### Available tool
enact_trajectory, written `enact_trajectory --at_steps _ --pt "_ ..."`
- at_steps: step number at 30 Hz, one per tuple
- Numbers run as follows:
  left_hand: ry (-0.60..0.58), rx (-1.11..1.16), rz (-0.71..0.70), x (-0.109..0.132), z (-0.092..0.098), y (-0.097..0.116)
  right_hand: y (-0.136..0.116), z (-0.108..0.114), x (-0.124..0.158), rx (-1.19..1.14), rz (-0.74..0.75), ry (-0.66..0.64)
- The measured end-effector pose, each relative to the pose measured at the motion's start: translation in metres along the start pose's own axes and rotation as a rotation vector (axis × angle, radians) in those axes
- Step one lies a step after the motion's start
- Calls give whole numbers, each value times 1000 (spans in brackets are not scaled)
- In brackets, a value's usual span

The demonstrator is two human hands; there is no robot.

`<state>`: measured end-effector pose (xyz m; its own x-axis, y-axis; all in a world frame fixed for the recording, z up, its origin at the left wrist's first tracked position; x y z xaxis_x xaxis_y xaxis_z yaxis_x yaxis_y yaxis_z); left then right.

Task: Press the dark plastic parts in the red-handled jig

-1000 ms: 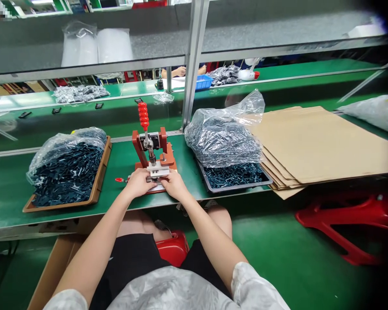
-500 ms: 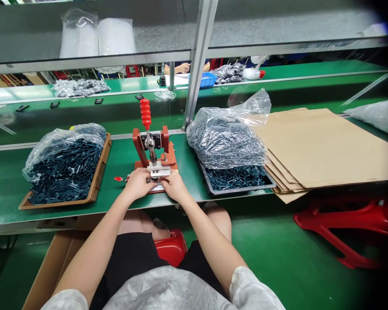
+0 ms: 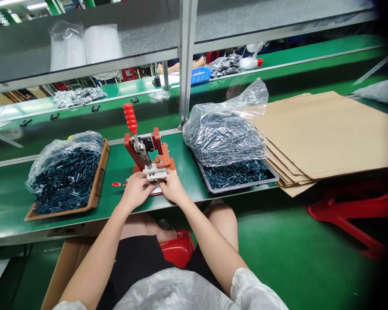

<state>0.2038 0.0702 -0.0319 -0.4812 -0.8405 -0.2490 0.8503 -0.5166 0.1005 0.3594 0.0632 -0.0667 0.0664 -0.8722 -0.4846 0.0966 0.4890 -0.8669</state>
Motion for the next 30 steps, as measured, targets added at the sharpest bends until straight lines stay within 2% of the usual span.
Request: enact_trajectory --at_steps 2,3,5,7,9,11,12,14,17,22,24,25,27,30 --pt "181 -1 -26 19 9 -1 -1 1 0 1 -21 -4" --pt "298 -16 8 31 15 -7 -1 1 0 8 -32 -7" --pt "520 -58 167 54 28 -29 -2 1 -1 22 -47 -18" --pt "629 -35 365 66 37 -57 -3 1 -2 23 -46 -33" --pt "610 147 549 61 36 -79 -4 1 -3 17 -39 -40" --pt "487 383 636 42 26 -81 -4 1 -3 12 -42 -41" --pt "401 445 621 30 20 -73 -3 2 -3 11 -48 -40" --pt "244 402 514 8 10 -50 -2 2 -2 4 -59 -35" --pt "148 258 390 -3 1 -26 0 7 -3 1 -81 0" --pt "100 440 374 6 -6 -34 8 14 -13 -53 -256 -31" --pt "138 518 442 5 1 -36 5 16 -15 -91 -302 -52" --pt "194 521 488 2 10 -36 2 17 -16 -105 -307 -57" --pt "376 482 551 -6 35 -34 -4 16 -17 -125 -280 -59" --pt "642 463 480 -29 80 -27 -2 12 -21 -153 -250 -66"
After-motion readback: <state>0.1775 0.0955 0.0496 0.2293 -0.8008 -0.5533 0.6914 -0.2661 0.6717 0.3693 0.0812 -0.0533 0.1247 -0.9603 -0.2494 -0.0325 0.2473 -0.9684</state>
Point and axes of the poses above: each hand's wrist, its own x-axis away from the middle knuckle, its own z-axis out of the back of the hand, y = z × x, the point moved 5 cm from there along -x, towards the middle knuckle, and after that the axes turned 14 degrees about -x, right-handed, at the moved point
